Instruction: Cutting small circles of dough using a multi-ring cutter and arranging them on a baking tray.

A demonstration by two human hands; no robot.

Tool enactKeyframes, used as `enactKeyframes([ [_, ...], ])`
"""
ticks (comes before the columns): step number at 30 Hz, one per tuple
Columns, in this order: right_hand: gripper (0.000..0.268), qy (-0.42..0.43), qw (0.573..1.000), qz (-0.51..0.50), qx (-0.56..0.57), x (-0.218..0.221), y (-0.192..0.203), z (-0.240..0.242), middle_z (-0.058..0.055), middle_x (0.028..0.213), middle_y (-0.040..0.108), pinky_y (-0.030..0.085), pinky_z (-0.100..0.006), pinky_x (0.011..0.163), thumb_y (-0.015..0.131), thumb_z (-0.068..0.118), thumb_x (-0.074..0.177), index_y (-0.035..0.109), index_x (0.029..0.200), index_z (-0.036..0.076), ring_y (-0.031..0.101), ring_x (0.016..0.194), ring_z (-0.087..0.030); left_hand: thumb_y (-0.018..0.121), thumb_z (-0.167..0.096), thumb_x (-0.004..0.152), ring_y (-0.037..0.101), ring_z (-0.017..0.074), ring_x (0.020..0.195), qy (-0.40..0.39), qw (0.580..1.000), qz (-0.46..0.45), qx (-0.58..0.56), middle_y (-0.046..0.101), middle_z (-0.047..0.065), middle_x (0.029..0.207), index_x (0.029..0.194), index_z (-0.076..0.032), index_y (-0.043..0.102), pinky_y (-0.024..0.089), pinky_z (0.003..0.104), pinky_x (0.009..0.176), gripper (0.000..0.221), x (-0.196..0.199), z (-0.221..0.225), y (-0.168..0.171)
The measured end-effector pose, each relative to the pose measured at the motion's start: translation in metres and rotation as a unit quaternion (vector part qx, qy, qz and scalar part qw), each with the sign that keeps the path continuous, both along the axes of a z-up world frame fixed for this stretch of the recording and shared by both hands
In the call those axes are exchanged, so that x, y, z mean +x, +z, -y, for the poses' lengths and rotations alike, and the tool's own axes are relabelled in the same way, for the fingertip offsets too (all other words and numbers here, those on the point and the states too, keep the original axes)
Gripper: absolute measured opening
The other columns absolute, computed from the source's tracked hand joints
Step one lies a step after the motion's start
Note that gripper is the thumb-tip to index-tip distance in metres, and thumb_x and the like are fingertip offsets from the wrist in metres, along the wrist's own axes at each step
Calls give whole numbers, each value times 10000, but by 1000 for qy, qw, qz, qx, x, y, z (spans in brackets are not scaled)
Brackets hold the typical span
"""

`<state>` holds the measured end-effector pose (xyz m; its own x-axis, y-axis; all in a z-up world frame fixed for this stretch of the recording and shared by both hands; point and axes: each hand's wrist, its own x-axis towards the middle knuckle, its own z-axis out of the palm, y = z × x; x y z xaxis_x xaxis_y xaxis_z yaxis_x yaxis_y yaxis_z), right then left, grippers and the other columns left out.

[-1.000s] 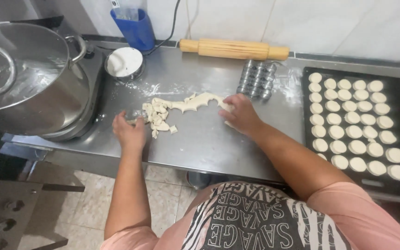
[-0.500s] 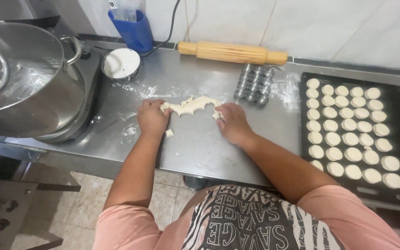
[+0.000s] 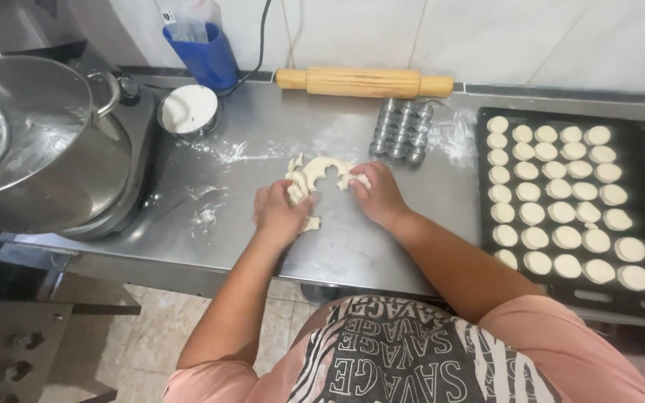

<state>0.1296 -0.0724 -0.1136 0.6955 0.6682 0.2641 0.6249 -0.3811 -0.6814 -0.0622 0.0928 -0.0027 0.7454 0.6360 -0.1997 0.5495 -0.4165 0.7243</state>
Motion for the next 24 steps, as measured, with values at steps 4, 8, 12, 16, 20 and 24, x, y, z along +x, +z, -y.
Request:
enactKeyframes([
  [4,404,2,999,-39,-8,-16,29,3,-94,1246,559,397,-446,1116,719,343,937,588,1282,180,545,1257,-300,886,-402,771,179,461,1494,-131,949,-201,206,328,233,1505,1514,-95,417,76,641,1195,931,-16,-3,30],
  [8,683,30,996,10,-82,-25,33,2,-130,1403,482,317,-492,1177,802,298,813,520,1422,173,452,1374,-330,975,-248,633,239,508,1502,-177,968,-91,155,168,342,1628,1420,14,442,288,586,1216,987,-19,-13,32],
  [12,370,13,995,38,-89,-17,22,-6,-62,1266,565,410,-441,1097,690,169,907,651,1267,241,551,1244,-299,958,-292,662,435,366,1422,-176,971,-31,160,480,173,1477,1494,-114,431,399,445,1189,1001,3,-18,28],
  [16,232,3,997,55,-46,-14,5,-5,-66,1153,603,482,-439,1024,688,179,921,680,1147,230,617,1134,-319,881,-410,755,634,275,1169,-84,972,-1,221,585,56,1216,1269,-175,638,576,383,974,616,41,-33,-46],
  [20,125,-45,997,42,56,6,3,-5,-94,1051,603,526,-449,941,687,163,939,659,1058,189,653,1050,-362,851,-291,732,675,350,1040,46,971,157,176,540,88,1087,1111,-146,613,598,404,891,470,63,6,-40],
  [24,138,-103,983,-113,98,7,6,5,-103,1143,572,453,-460,1046,585,230,1006,632,1126,183,601,1169,-336,947,-452,614,551,494,1149,-128,969,46,206,476,227,1201,1290,-15,540,541,505,969,901,26,75,-26],
])
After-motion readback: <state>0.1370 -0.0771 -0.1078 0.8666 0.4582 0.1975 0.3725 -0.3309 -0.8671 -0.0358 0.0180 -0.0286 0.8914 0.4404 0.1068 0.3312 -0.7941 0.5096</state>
